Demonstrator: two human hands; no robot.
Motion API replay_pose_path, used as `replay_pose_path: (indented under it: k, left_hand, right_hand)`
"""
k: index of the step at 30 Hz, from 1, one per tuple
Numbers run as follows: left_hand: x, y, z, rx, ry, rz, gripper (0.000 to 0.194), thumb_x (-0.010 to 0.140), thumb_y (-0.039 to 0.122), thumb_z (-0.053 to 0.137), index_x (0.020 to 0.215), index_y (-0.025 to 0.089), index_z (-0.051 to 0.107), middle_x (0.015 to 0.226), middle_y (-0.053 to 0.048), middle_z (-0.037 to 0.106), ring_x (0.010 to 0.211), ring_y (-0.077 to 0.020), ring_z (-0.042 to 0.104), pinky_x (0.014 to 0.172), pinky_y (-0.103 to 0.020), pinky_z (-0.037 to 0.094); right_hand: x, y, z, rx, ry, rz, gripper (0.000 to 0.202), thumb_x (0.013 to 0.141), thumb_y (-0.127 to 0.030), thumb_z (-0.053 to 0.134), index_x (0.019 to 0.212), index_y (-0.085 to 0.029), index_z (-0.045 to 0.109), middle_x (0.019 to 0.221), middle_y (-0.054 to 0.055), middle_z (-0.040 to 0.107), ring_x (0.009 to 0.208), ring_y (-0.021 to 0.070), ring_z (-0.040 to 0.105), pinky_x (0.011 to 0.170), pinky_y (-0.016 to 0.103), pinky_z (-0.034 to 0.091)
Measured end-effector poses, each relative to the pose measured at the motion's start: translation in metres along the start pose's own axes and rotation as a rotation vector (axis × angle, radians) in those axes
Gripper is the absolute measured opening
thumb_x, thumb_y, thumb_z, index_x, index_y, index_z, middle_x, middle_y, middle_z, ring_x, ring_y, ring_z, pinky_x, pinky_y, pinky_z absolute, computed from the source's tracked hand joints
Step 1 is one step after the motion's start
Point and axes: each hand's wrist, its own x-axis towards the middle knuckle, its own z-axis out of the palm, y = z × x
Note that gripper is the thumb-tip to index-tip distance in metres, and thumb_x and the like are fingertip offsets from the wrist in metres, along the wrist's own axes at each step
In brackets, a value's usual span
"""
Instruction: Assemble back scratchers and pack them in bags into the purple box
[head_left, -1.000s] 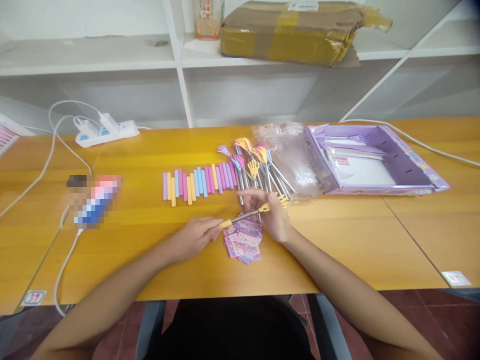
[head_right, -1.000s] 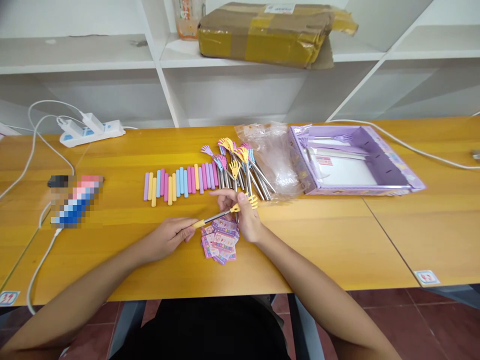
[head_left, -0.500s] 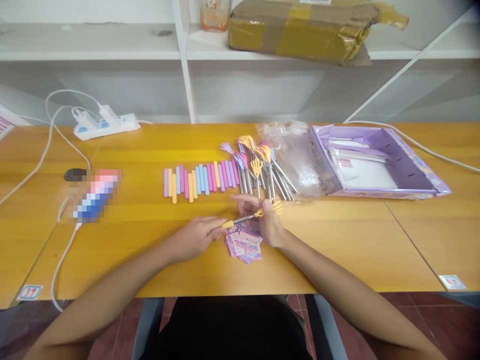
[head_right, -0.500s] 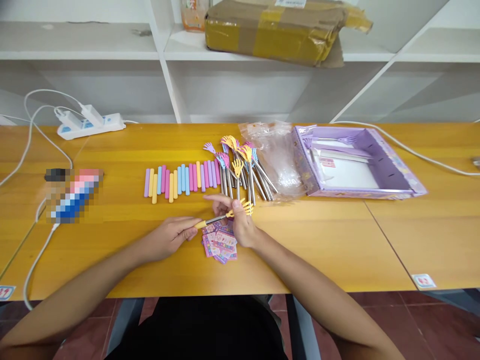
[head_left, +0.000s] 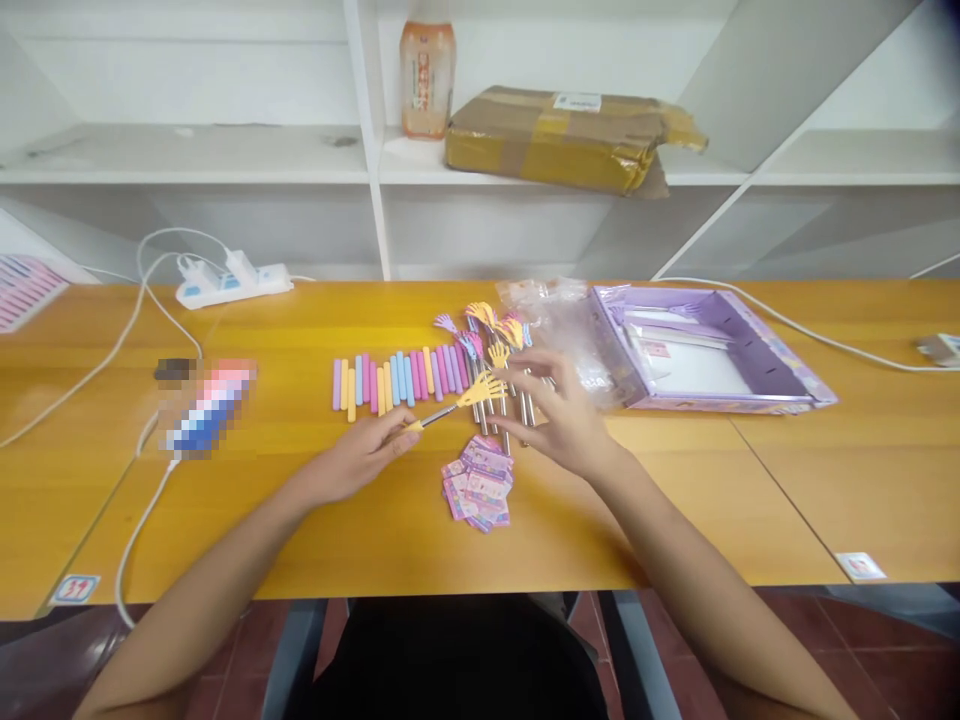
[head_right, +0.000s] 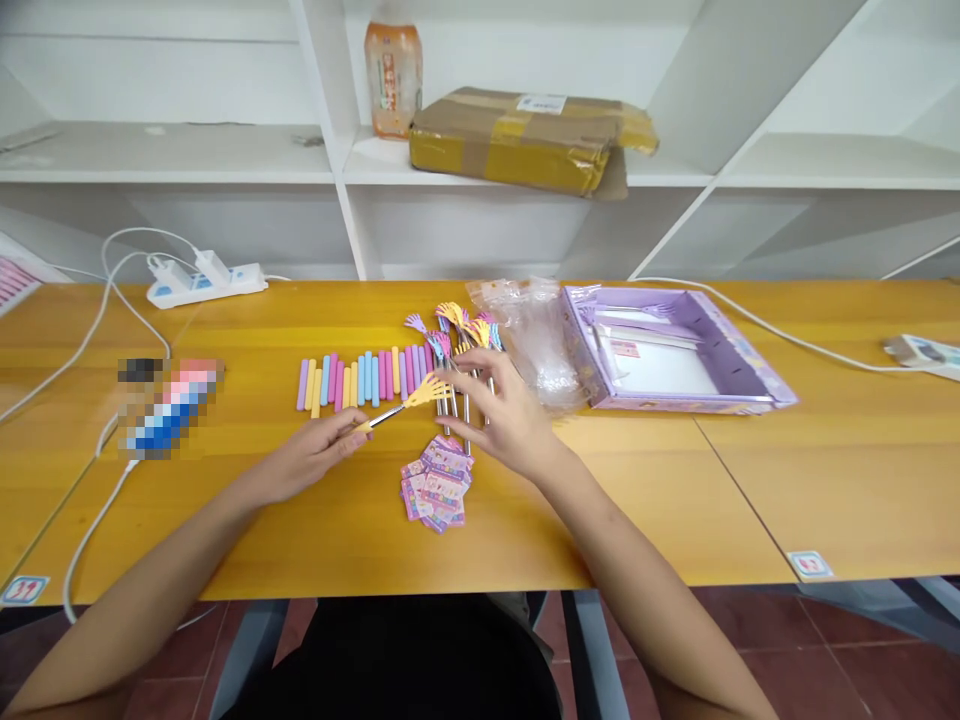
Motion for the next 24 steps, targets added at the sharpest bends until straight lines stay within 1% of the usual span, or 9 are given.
replay_pose_path:
  k: [2,3,5,8,12,15,18,21,24]
  left_hand:
    - [-0.007,0.007,-0.001,0.031,-0.036,0.006,0.040,0.113,0.057,0.042,0.117,0.022,0.062,0.100,0.000,0.065,0.086,-0.0168,0.059,0.077,-0.029,0.044]
    - [-0.011,0.011,0.001,0.048,-0.065,0.014,0.039,0.114,0.056,0.042,0.119,0.023,0.063,0.102,-0.001,0.067,0.088,-0.0174,0.062,0.079,-0.030,0.045]
    - [-0.019,0.017,0.010,0.111,-0.100,0.038,0.038,0.115,0.053,0.041,0.122,0.024,0.064,0.109,-0.002,0.071,0.095,-0.0188,0.066,0.083,-0.031,0.048]
    - [-0.031,0.020,0.034,0.350,-0.024,0.104,0.036,0.116,0.046,0.040,0.125,0.022,0.065,0.116,-0.007,0.073,0.100,-0.0217,0.069,0.085,-0.033,0.051]
    - [-0.039,0.018,0.072,0.741,0.107,0.253,0.035,0.117,0.036,0.036,0.113,0.018,0.066,0.096,-0.008,0.071,0.084,-0.0230,0.068,0.072,-0.033,0.048]
    - [-0.043,0.016,0.082,0.872,0.133,0.312,0.028,0.115,0.028,0.040,0.105,0.019,0.064,0.085,-0.005,0.067,0.074,-0.0222,0.066,0.063,-0.032,0.045]
    - [-0.058,0.001,0.060,0.946,0.144,0.252,0.020,0.110,0.017,0.045,0.107,0.020,0.064,0.087,-0.005,0.069,0.076,-0.0232,0.067,0.064,-0.032,0.046]
    - [-0.086,-0.028,0.014,1.025,0.212,0.109,0.026,0.102,0.006,0.044,0.105,0.021,0.064,0.090,-0.006,0.071,0.081,-0.0239,0.068,0.069,-0.032,0.047]
    - [-0.114,-0.056,-0.022,1.041,0.268,0.069,0.027,0.103,0.011,0.041,0.093,0.022,0.064,0.082,-0.005,0.068,0.075,-0.0237,0.066,0.066,-0.031,0.046]
  right_hand:
    - [0.001,-0.013,-0.009,-0.194,-0.039,-0.159,0.041,0.104,-0.026,0.071,0.144,-0.031,0.063,0.136,0.012,0.064,0.128,0.0309,0.061,0.101,0.049,0.055]
    - [0.000,-0.020,-0.013,-0.240,-0.066,-0.214,0.035,0.106,-0.022,0.066,0.140,-0.030,0.065,0.132,0.011,0.068,0.129,0.0305,0.062,0.101,0.049,0.054]
    - [-0.006,-0.037,-0.018,-0.257,-0.141,-0.273,0.031,0.109,-0.015,0.057,0.135,-0.029,0.067,0.123,0.009,0.073,0.122,0.0275,0.064,0.099,0.047,0.054]
    - [-0.019,-0.060,-0.015,-0.260,-0.204,-0.331,0.031,0.110,-0.011,0.051,0.132,-0.023,0.068,0.111,0.008,0.076,0.101,0.0230,0.066,0.095,0.044,0.053]
    - [-0.038,-0.090,0.003,-0.287,-0.179,-0.338,0.023,0.110,-0.011,0.051,0.120,-0.020,0.070,0.098,0.006,0.075,0.091,0.0214,0.063,0.095,0.041,0.051]
    - [-0.051,-0.097,0.011,-0.289,-0.174,-0.254,0.019,0.110,-0.013,0.053,0.108,-0.020,0.070,0.089,0.005,0.071,0.084,0.0202,0.060,0.088,0.039,0.050]
    - [-0.075,-0.071,-0.012,-0.346,-0.175,-0.148,0.018,0.108,-0.012,0.053,0.104,-0.018,0.070,0.091,0.006,0.070,0.086,0.0209,0.061,0.083,0.038,0.048]
    - [-0.116,-0.012,-0.068,-0.498,-0.118,-0.003,0.019,0.107,-0.012,0.054,0.109,-0.020,0.072,0.098,0.008,0.074,0.093,0.0230,0.065,0.085,0.039,0.048]
    - [-0.161,0.045,-0.121,-0.610,-0.034,0.089,0.013,0.106,-0.020,0.061,0.104,-0.022,0.073,0.094,0.008,0.075,0.087,0.0230,0.068,0.082,0.039,0.048]
